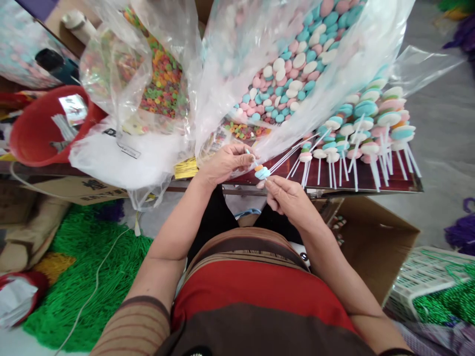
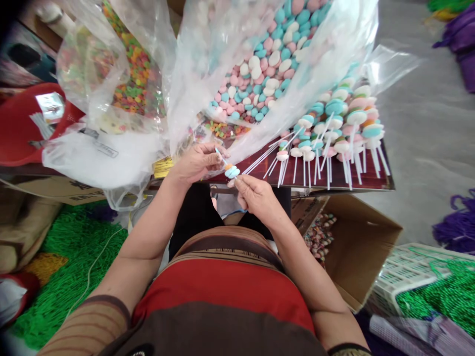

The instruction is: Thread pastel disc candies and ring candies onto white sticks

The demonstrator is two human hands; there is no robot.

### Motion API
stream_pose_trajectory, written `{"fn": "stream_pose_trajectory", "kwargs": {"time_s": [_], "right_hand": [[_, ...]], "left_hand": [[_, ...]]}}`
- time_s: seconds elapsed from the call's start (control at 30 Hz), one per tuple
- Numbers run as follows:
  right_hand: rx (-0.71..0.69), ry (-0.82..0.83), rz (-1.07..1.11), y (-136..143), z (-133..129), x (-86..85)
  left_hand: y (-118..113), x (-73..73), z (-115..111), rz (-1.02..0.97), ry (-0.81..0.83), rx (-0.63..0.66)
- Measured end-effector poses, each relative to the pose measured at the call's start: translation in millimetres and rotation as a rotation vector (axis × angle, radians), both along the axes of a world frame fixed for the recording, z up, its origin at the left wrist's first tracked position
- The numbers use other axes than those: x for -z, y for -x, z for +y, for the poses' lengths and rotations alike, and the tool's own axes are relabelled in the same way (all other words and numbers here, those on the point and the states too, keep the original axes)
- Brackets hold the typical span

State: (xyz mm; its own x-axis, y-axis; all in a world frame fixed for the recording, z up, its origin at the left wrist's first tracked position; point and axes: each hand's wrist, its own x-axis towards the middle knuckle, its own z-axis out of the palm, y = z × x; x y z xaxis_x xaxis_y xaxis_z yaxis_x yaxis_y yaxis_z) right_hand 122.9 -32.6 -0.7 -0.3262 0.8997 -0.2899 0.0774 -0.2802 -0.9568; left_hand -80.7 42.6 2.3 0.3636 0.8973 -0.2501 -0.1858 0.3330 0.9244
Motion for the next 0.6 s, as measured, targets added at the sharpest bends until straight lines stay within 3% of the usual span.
{"fn": "stream_pose_trajectory", "kwargs": {"time_s": [0.13,0.33,0.4,0.47,0.53,0.6], "right_hand": [[0.087,0.015,0.070,11,2,15.2],[0.199,-0.109,-0.033,11,6,23.4],[0.237,-0.088,0.039,5,9,22.7],[0.287,-0.051,0.131,1,11,21.6],[0.333,-0.037,0.191,-2,13,20.3],[0.352,-0.032,0.226,-2,14,19.0]], "left_hand": [[-20,5.6,-11,-0.022,0.028,0.041],[-28,5.5,-15,0.122,-0.139,0.101],[-23,1.2,-2,0.218,-0.206,0.070],[-19,-2.3,21,0.366,-0.323,-0.065],[-17,-2.6,54,0.571,-0.469,-0.250],[-20,1.6,91,0.768,-0.586,-0.302]]}}
